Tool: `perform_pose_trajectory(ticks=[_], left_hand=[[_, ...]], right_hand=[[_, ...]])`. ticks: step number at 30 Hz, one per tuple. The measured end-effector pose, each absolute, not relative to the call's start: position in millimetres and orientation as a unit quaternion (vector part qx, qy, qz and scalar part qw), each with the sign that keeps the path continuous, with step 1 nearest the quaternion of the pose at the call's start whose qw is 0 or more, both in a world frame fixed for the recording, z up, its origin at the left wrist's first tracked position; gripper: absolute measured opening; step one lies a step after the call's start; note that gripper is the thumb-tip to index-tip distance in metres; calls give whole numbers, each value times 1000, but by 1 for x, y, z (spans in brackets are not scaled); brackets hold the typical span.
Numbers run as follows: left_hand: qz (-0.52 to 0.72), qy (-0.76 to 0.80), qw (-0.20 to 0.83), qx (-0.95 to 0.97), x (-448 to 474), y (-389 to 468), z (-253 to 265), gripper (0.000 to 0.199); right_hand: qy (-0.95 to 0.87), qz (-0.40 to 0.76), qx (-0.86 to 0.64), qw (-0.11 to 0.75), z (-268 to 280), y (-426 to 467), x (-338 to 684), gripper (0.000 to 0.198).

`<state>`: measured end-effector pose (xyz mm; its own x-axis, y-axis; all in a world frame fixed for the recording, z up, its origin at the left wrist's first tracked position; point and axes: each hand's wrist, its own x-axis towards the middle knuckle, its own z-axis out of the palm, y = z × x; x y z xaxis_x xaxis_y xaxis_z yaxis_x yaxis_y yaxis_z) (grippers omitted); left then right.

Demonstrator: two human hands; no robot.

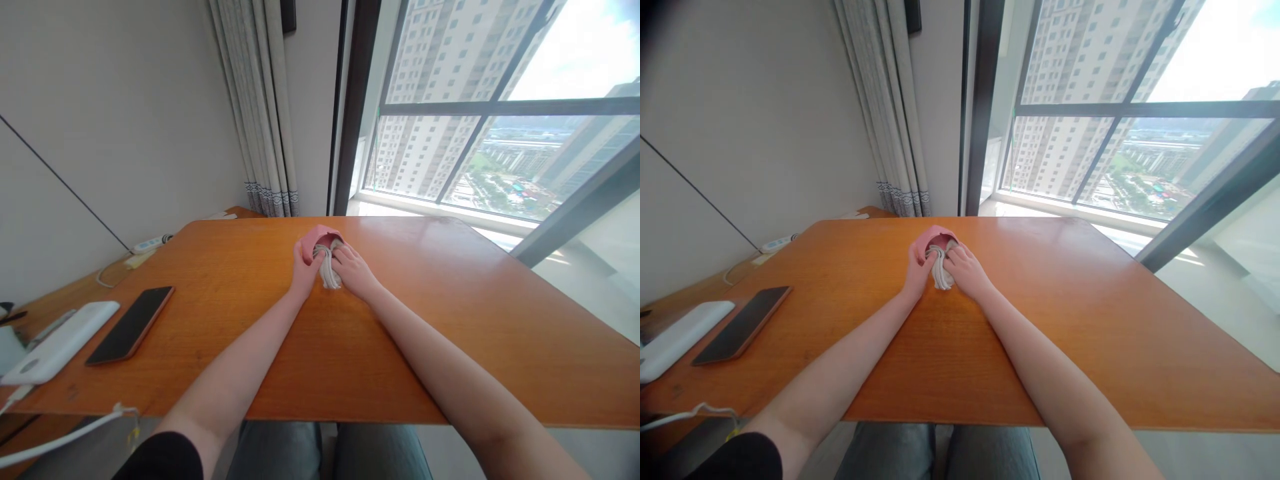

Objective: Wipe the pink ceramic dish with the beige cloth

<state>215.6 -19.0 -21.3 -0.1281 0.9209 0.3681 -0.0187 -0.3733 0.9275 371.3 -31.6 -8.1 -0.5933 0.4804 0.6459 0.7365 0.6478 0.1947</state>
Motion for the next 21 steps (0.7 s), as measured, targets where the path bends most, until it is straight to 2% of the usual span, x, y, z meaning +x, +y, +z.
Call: perform_pose_trajectory(ticks=[3,8,10,15,18,21], left_hand=[[642,411,412,499,225,-22,-23,72],[641,405,420,498,213,-12,-19,40],[620,402,443,508,208,-9,-16,36],[616,342,571,420,222,-20,-16,54],[566,290,686,353,234,-30,-17,47],[521,269,726,360,235,-31,-18,37]], right_hand=[[-846,-218,-371,316,-17,-33,365,23],[-867,-199,-354,288,-12,-35,361,23],[-877,-192,-347,271,-8,-35,364,22],[-858,-195,-381,285,-13,-33,372,19],[-841,-199,-403,303,-18,-31,371,20],[-849,-188,-396,295,-17,-30,371,19]])
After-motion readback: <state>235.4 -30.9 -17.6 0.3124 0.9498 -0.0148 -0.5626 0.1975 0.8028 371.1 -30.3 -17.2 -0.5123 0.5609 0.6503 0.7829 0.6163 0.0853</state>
